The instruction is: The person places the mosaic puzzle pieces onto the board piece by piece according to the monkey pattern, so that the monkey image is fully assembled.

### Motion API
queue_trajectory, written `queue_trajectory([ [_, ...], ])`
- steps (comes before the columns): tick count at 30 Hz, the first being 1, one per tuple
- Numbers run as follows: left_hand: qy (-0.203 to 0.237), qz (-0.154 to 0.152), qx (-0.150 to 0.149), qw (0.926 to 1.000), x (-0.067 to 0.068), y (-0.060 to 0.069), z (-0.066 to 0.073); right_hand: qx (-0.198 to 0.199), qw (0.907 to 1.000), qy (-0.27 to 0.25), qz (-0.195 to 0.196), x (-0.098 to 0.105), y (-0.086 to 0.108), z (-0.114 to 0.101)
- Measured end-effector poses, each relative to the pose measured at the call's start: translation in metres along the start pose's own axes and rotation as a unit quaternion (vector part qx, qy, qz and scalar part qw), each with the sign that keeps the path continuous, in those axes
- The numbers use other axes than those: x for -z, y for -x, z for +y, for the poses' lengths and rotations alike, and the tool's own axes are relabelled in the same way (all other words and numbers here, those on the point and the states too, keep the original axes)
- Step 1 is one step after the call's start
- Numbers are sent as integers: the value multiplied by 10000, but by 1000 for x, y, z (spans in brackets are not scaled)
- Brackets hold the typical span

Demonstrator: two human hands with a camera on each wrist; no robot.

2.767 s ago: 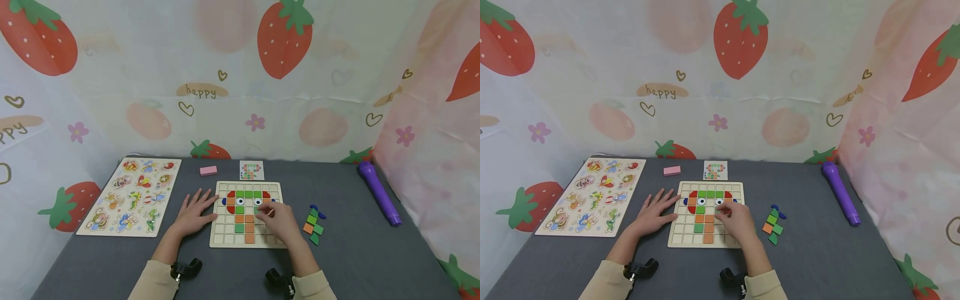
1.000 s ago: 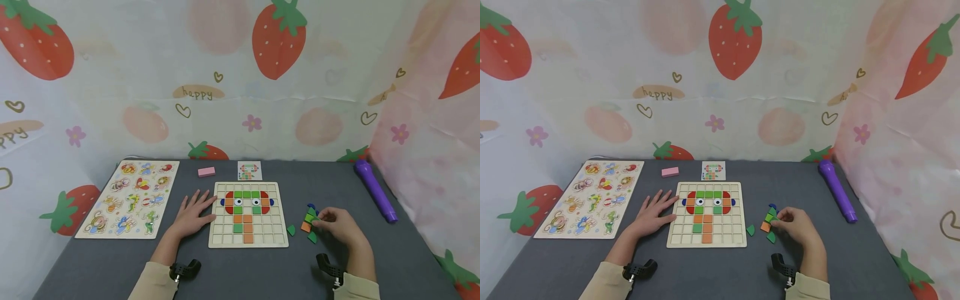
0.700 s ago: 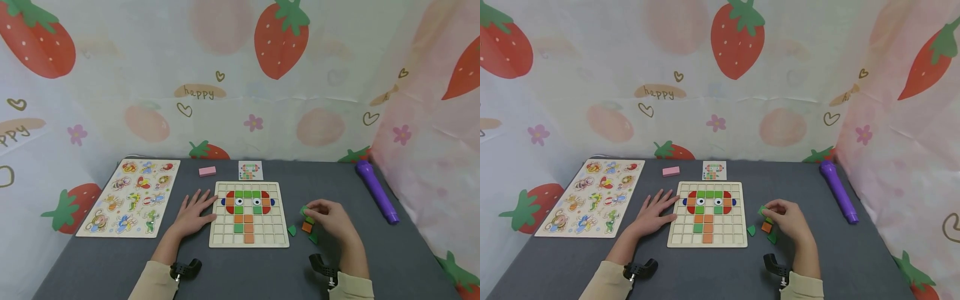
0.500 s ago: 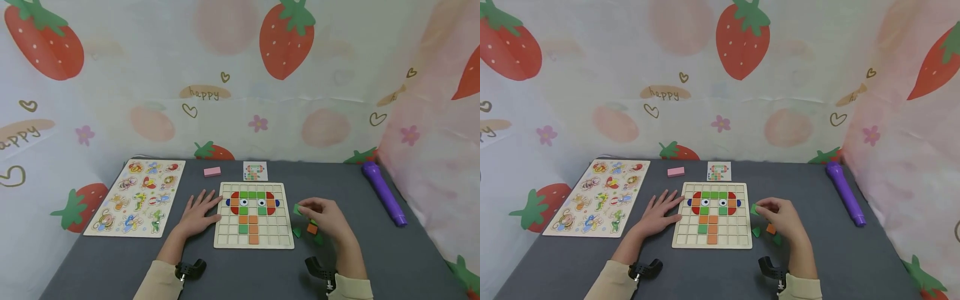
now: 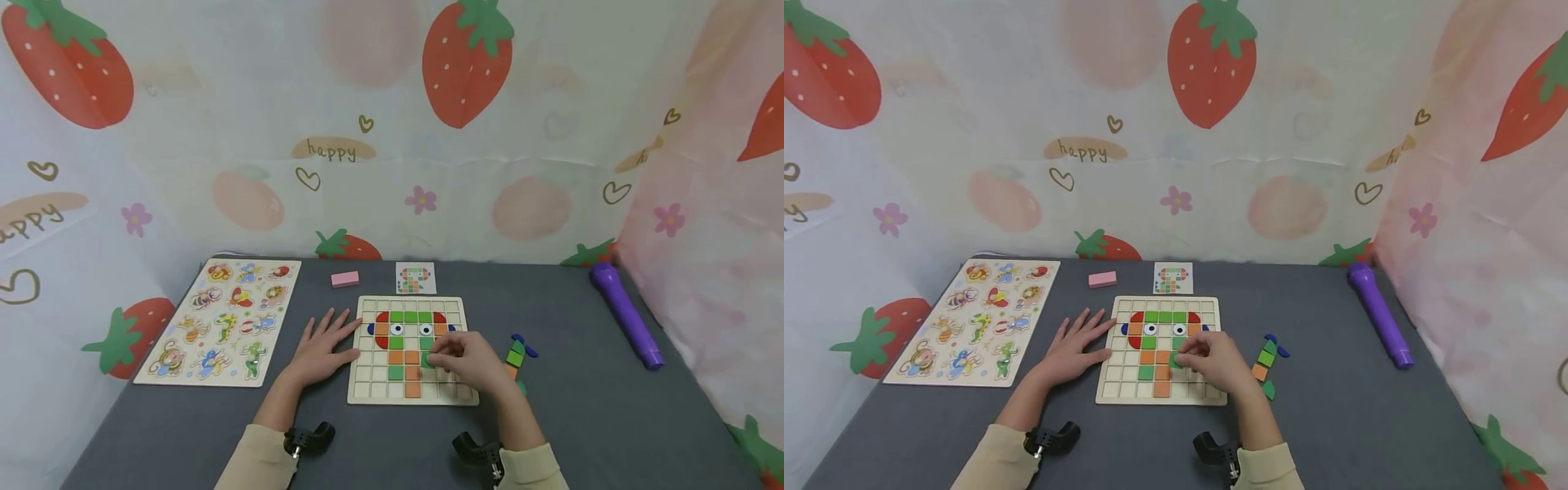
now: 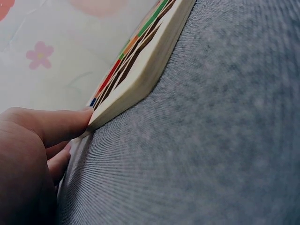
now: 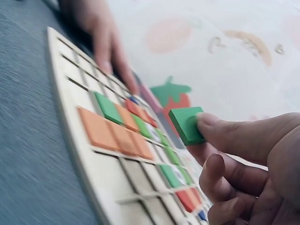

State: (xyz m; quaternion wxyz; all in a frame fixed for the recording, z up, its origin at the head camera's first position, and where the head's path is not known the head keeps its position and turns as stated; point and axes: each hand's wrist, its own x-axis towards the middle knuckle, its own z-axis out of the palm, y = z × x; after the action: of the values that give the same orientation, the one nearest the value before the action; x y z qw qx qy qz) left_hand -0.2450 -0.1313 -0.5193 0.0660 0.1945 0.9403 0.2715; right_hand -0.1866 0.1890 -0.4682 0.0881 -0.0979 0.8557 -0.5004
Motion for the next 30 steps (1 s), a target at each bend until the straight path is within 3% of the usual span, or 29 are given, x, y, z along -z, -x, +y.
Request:
queue_trajectory([
  [10,52,41,-18,10000,1,1,2,138,9994,99,-286,-39,-9,-6],
  [15,49,50,-59,10000,0,1,0,259,9975,555,-362,-55,-8,-12],
  [19,32,89,-144,9999,2,2,1,466,9921,1113,-336,-61,-7,-14],
  [30,110,135,-192,9997,2,3,2,495,9845,1626,-432,-64,-7,-16],
])
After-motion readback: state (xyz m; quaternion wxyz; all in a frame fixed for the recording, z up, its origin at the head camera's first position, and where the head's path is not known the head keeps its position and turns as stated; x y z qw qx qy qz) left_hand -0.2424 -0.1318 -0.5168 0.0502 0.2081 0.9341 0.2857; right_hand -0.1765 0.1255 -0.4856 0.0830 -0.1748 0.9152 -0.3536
